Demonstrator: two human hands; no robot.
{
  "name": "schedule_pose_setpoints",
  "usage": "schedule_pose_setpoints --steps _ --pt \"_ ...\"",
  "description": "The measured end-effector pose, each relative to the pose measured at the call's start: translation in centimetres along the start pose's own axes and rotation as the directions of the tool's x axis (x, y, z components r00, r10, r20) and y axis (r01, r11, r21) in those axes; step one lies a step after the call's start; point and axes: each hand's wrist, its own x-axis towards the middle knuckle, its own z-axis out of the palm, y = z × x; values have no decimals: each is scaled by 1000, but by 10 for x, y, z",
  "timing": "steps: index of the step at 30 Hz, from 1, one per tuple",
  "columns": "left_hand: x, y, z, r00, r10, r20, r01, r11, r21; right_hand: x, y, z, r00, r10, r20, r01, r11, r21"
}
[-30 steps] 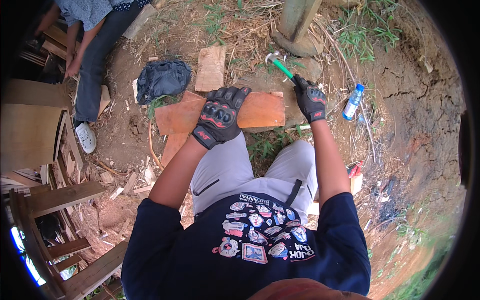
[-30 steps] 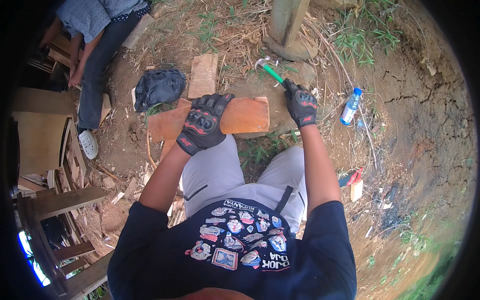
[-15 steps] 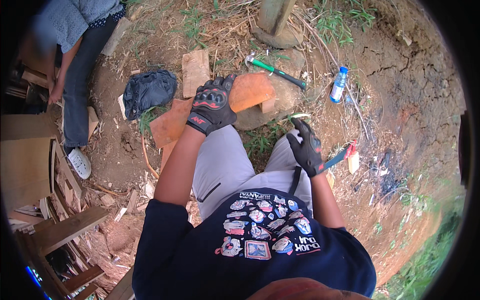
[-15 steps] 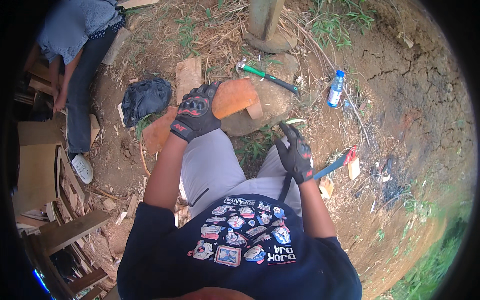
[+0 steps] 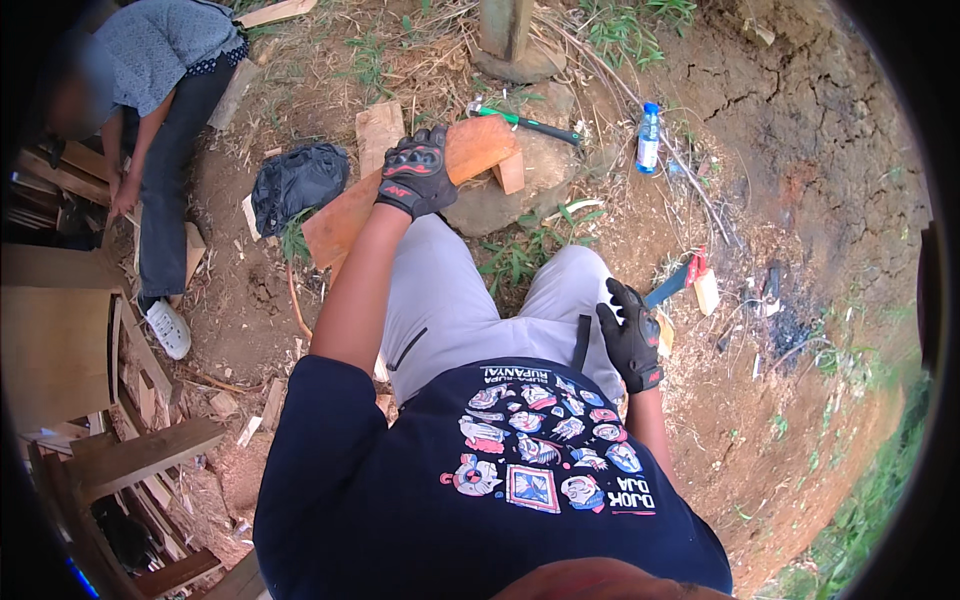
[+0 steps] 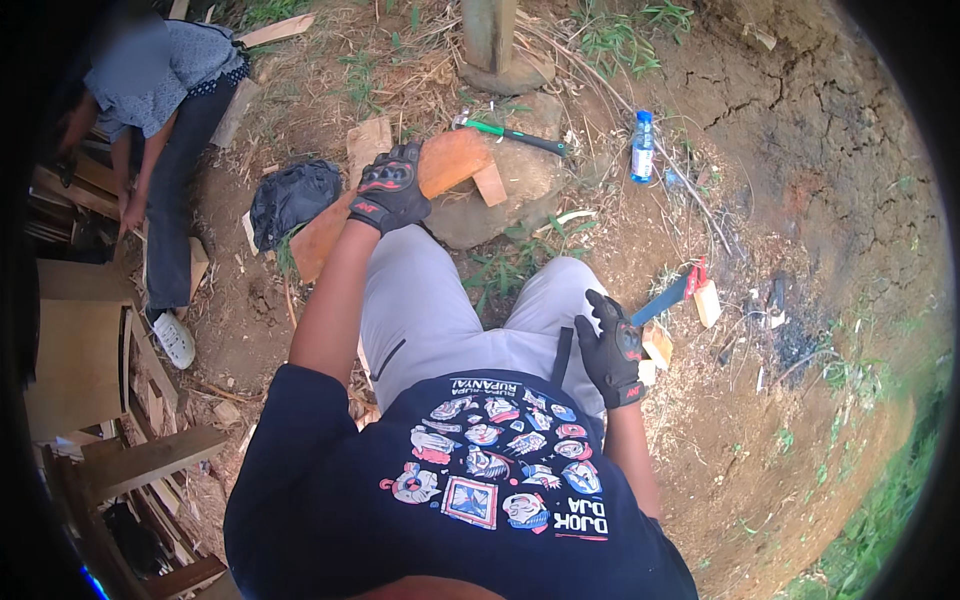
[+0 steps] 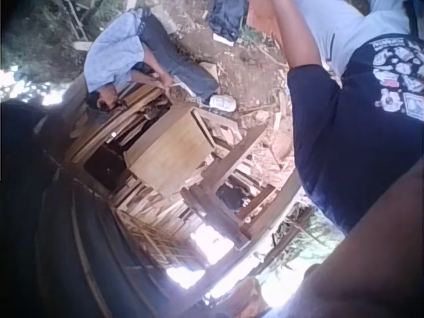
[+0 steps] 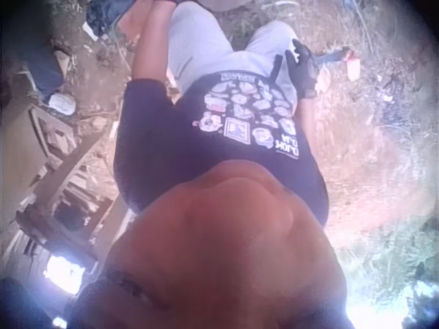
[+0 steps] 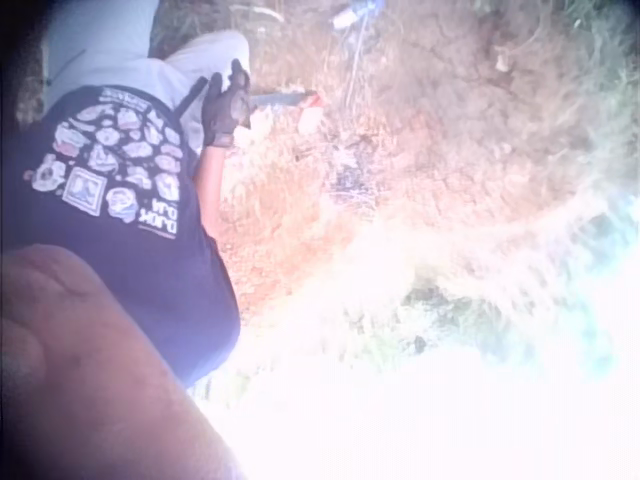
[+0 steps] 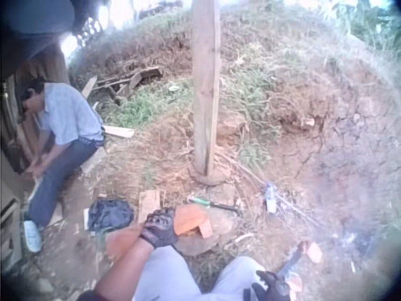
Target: The person kneels on the ground and uses a hammer to drive nails into a piece of wood. They repeatedly position the wood on a rock and strike it with the hammer.
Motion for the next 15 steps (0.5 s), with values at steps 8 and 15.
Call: schedule_pose_setpoints --steps 8,15 --pt "-49 67 41 900 205 -385 -114 963 246 62 -21 16 978 -196 69 175 956 234" --pt "-61 83 59 866 210 -455 -91 959 269 139 -68 12 934 -339 -111 356 910 214"
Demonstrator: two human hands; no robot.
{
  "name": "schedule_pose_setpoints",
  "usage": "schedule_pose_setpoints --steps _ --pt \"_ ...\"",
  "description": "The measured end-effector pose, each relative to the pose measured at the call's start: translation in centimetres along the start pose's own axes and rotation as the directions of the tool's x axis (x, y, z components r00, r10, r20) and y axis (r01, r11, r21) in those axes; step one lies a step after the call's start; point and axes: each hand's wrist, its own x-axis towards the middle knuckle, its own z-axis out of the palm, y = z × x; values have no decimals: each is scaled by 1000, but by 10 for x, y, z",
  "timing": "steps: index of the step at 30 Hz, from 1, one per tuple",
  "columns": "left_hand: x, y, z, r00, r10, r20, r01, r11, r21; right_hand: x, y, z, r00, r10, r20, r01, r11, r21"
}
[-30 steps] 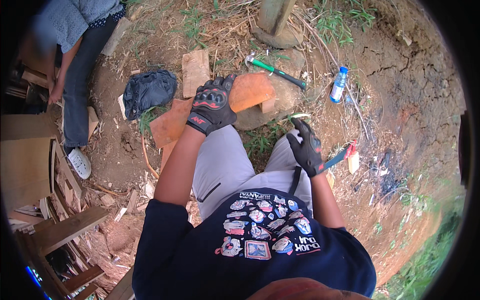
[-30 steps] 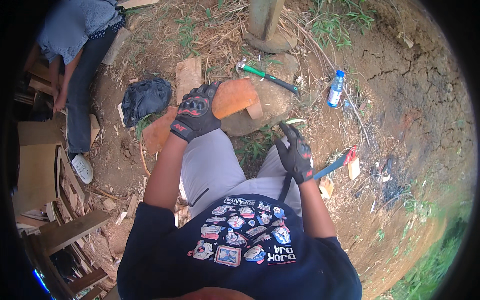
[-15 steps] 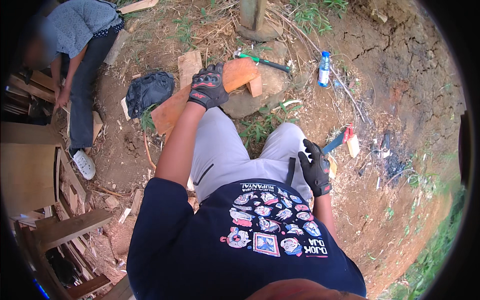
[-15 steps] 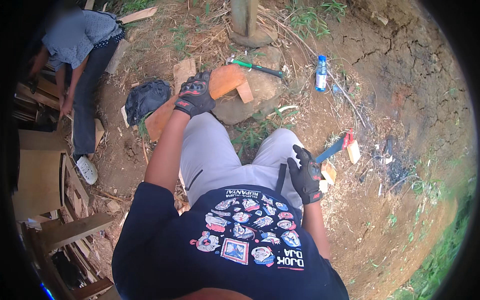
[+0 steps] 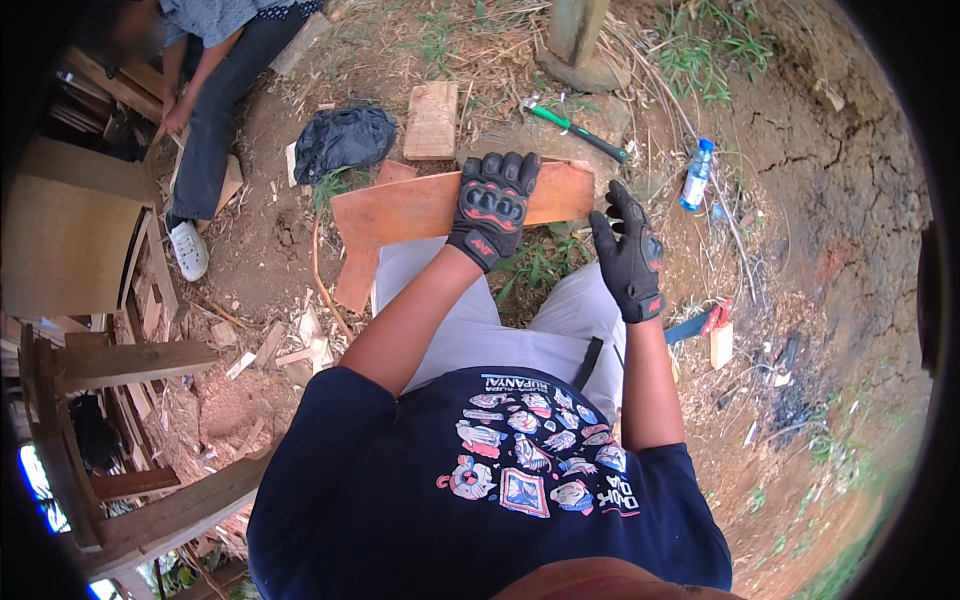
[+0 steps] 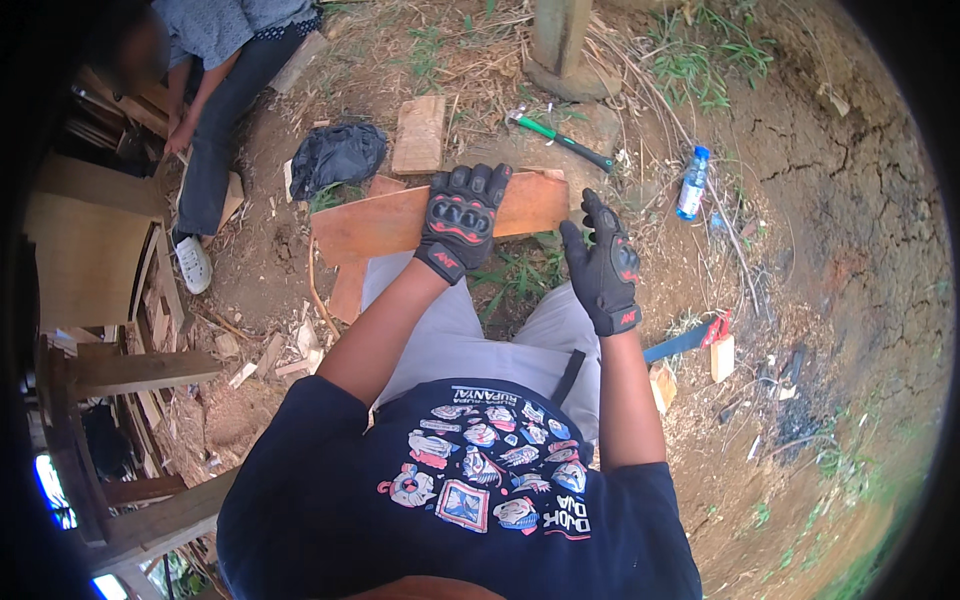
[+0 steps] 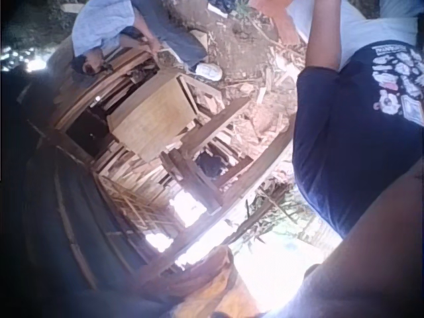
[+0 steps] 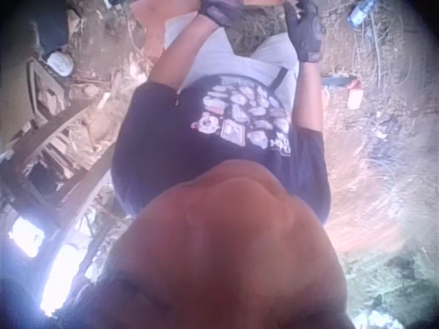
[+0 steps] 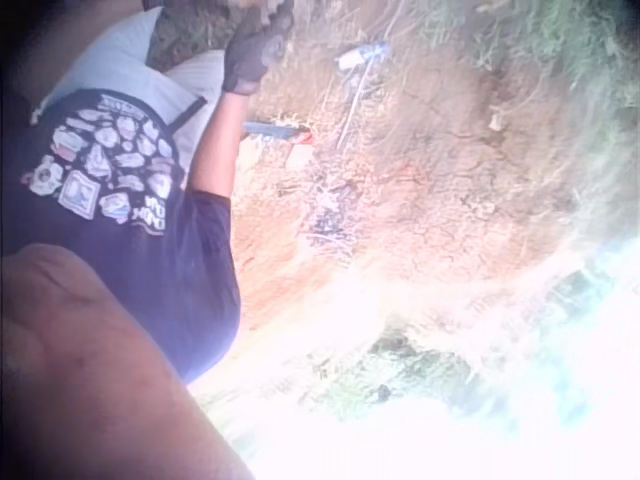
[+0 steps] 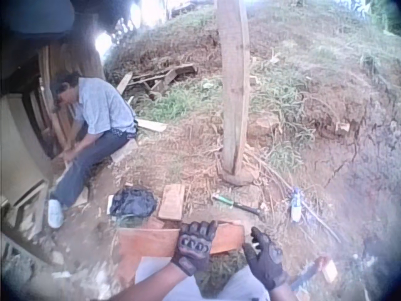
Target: The person kneels on the ground and uses a hammer to drive nails into a piece of wood. They repeatedly position the wood on a rock and strike it with the hammer.
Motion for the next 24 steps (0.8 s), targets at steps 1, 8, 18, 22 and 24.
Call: schedule_pose_setpoints --steps 1,8,18,22,24 --pt "0 2 4 999 -19 50 21 999 -33 9 0 5 1000 -16 -7 16 1000 -1" --pt "-3 4 -1 998 -44 34 47 994 -94 65 25 56 981 -174 -80 178 983 44" --pt "-5 0 -2 998 -58 12 59 992 -107 72 34 65 983 -152 107 135 979 151" --pt "-8 7 6 998 -63 -2 62 994 -94 90 48 45 971 -98 217 51 976 213" --pt "-14 12 16 996 -49 -70 45 997 -58 128 53 33 927 27 373 -67 993 94"
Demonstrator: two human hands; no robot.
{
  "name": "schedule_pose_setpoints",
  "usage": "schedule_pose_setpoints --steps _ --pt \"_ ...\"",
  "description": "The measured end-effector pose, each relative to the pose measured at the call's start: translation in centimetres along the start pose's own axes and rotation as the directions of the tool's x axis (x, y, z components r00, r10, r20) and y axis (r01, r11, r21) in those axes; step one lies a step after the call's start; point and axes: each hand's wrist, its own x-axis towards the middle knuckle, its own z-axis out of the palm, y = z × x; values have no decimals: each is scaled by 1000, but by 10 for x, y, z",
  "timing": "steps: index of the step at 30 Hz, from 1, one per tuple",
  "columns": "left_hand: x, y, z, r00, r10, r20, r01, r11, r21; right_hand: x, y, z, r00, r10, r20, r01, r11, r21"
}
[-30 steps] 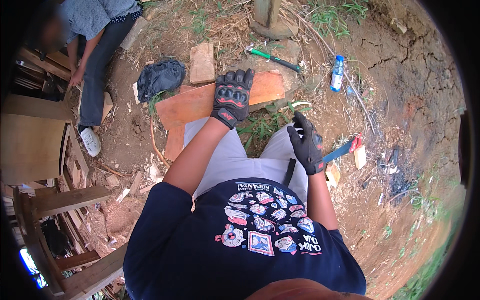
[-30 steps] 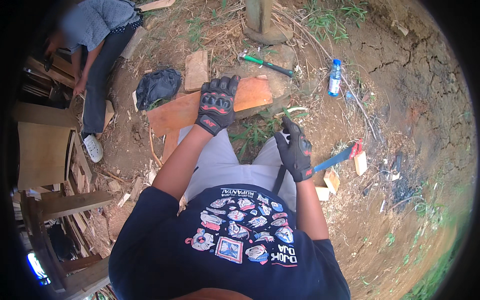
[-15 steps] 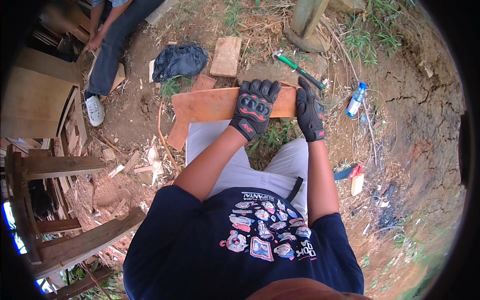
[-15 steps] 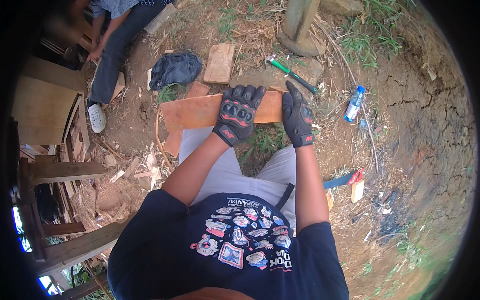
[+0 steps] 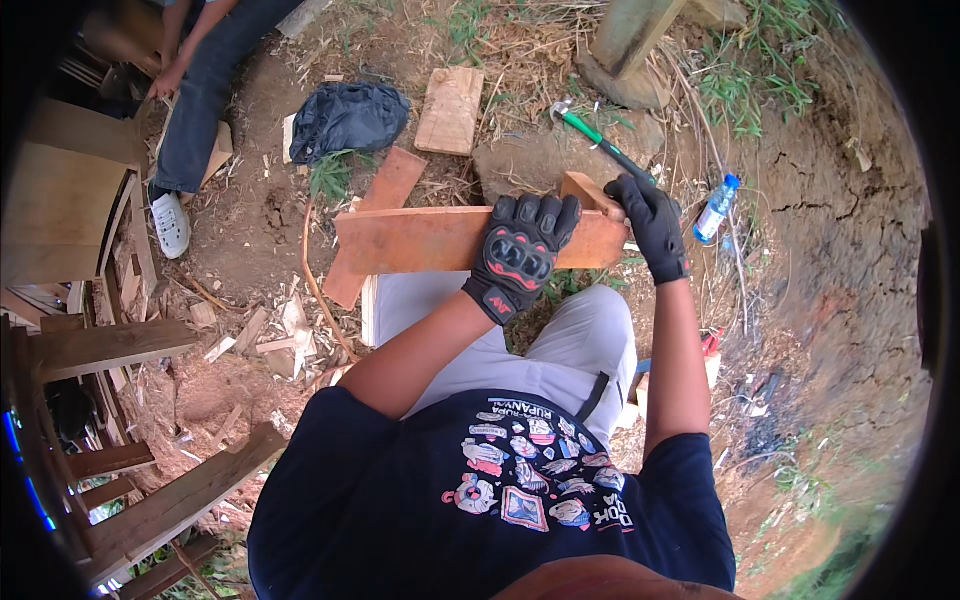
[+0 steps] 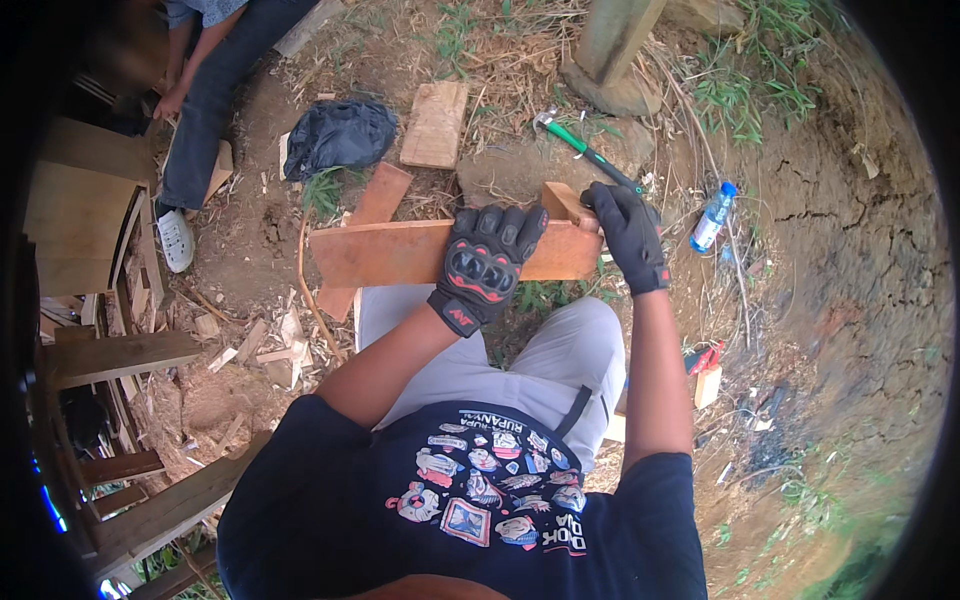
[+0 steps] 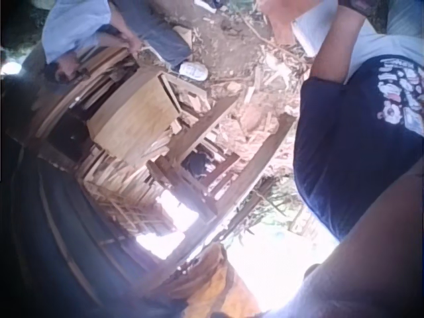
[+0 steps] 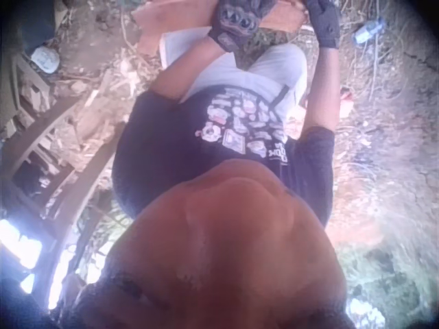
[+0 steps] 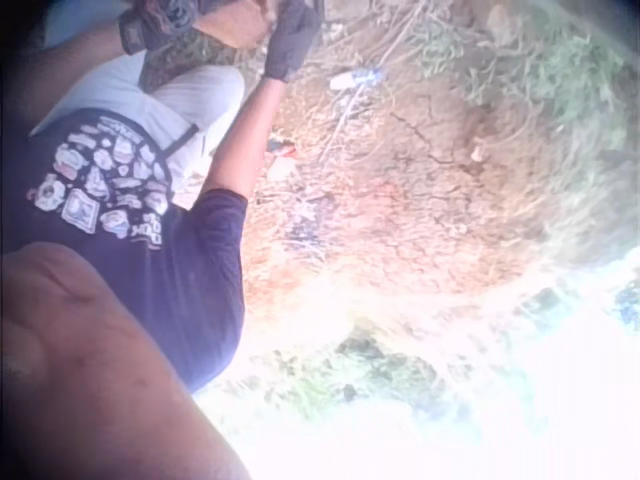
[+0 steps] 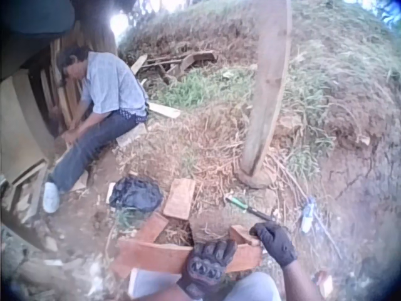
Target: The person kneels on the ground and uses a hammer to drive nails into a piece of wood. They repeatedly position the wood on a rock and strike it with the hammer.
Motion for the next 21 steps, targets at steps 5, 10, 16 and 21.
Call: schedule_pose_setpoints --steps 5,10,16,21 --pt "-3 2 -3 999 -1 44 3 999 -38 98 -19 27 942 -132 308 252 883 -396" --pt "7 -19 -5 989 -48 138 65 990 -123 185 -2 95 830 -227 510 528 615 -586" --pt "1 -47 -6 987 -91 131 120 965 -233 230 -3 126 738 -225 637 660 437 -611" --pt "5 -65 -7 965 -125 229 195 929 -315 245 28 140 694 -405 596 715 489 -500"
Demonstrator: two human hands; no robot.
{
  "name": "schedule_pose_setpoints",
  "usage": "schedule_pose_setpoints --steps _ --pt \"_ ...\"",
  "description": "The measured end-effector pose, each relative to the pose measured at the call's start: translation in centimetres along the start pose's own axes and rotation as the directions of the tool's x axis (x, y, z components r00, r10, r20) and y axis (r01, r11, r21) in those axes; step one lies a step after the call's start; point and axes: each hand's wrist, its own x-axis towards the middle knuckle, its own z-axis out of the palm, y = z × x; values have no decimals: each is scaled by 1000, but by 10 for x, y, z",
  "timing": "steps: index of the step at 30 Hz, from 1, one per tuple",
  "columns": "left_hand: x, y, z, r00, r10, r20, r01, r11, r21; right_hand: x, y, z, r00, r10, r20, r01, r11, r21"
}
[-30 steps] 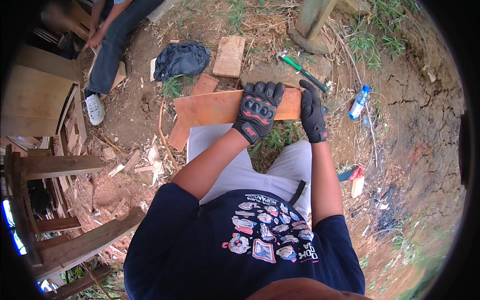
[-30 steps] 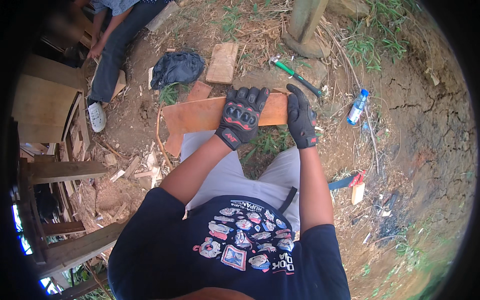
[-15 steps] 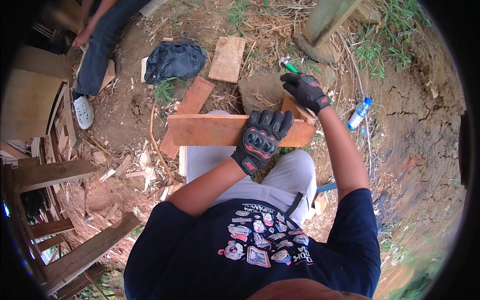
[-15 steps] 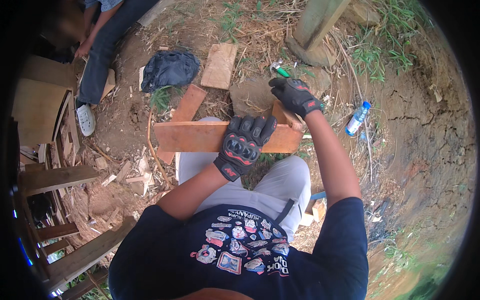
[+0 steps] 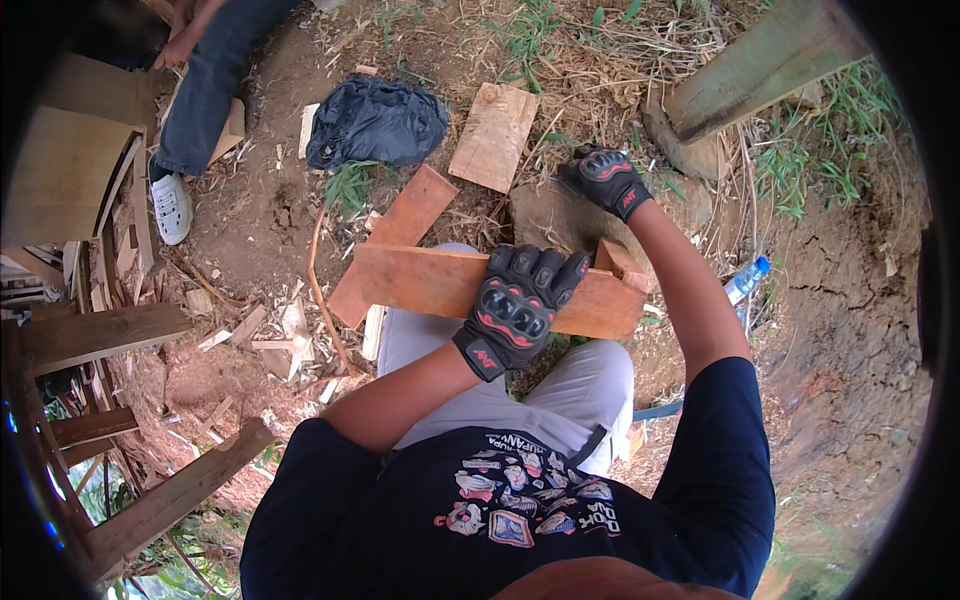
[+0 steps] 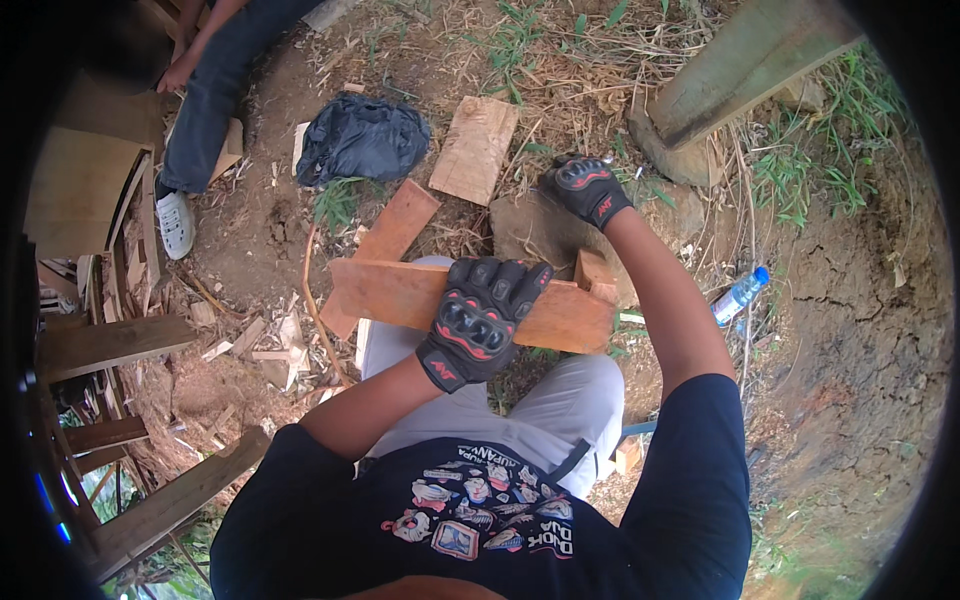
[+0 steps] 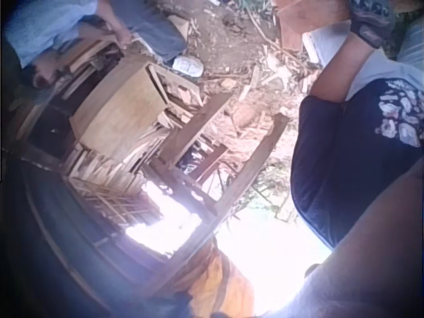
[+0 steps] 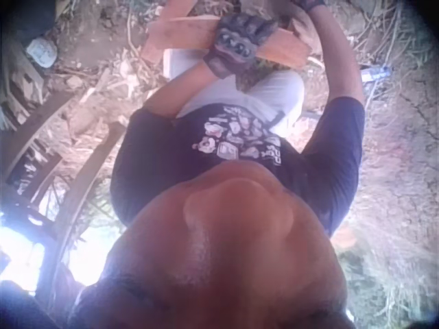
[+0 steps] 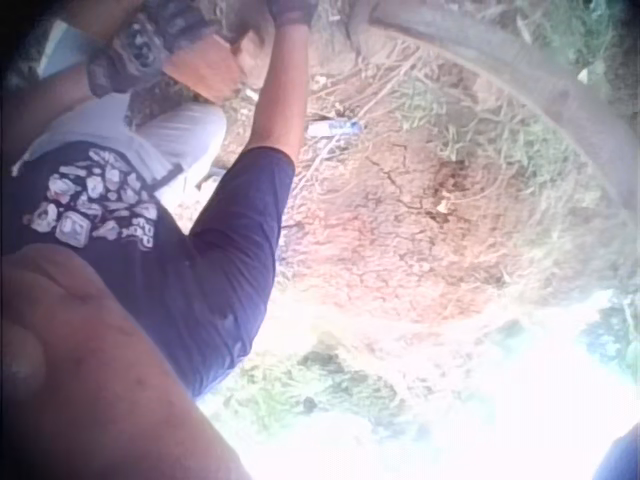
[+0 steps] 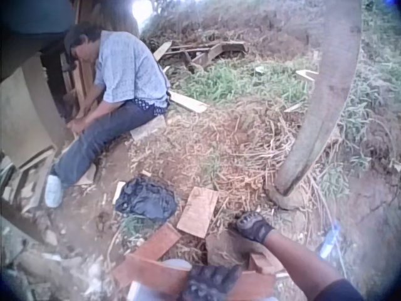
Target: The person kneels on the ground and uses a hammer to drive nails into a piece of wood. They repeatedly position the wood on a rock and strike it with the hammer.
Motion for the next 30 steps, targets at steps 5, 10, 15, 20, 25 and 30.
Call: schedule_pose_setpoints --steps 5,10,15,20,25,30 --pt "4 -4 2 999 31 -28 -30 999 29 -2 -1 4 999 -19 -43 16 998 -56" --pt "8 -2 -2 999 35 -22 -34 998 50 -9 -10 -18 993 111 -38 -108 992 65" --pt "10 5 -7 999 41 4 -41 996 77 -24 -4 -24 965 260 1 -257 950 176" --pt "16 11 -12 998 47 30 -50 989 136 -51 -17 -44 907 398 -136 -341 886 315" --pt "28 11 -10 996 83 18 -85 980 181 -105 -23 -62 847 516 -127 -465 836 290" --pt "43 5 -13 996 37 85 -55 974 221 -180 -45 -72 617 734 -284 -519 651 554"
